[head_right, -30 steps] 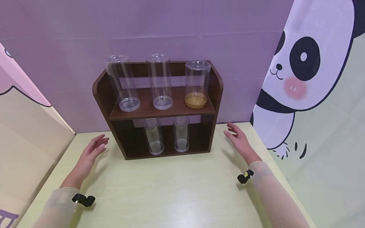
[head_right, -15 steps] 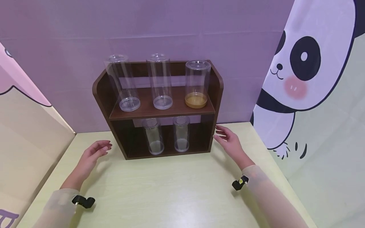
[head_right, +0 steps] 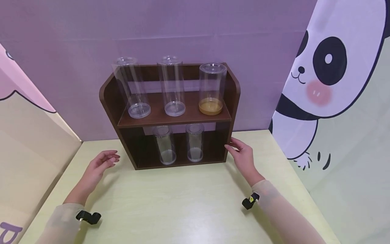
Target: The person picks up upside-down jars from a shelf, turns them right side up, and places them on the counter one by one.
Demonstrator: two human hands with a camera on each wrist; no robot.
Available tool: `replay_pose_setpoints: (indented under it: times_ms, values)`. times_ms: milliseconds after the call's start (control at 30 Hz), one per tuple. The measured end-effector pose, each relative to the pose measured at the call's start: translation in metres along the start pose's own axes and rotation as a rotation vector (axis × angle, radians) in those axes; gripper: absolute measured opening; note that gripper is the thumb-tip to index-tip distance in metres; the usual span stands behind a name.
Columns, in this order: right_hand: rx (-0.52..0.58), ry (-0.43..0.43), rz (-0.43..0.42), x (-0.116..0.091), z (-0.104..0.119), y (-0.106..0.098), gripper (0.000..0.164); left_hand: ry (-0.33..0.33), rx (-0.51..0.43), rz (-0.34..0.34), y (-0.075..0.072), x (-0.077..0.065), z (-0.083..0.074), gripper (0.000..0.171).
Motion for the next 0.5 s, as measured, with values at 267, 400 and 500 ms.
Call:
replay_pose_setpoints:
  times_ms: [267,400,500]
  values:
    - [-0.004,0.020,-0.009,-0.003,-0.004,0.000,0.038,-0.010,0.036,0.035,0.006,-0.007,-0.009,0.031]
    - [-0.005,0.016,-0.018,-0.003,-0.003,0.001,0.038,-0.007,0.026,0.064,0.014,-0.008,-0.011,0.031]
    - [0.000,0.012,-0.032,-0.002,-0.003,0.001,0.038,-0.023,0.021,0.082,0.023,-0.009,-0.014,0.034]
Point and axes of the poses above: each hand's wrist, its own x-axis towards the middle knuckle, its own y-axis out of the palm, z = x × y, the point moved 6 cm from there along x, towards the middle knuckle, and after that the axes turned 6 degrees about z, right-handed, at the moved point
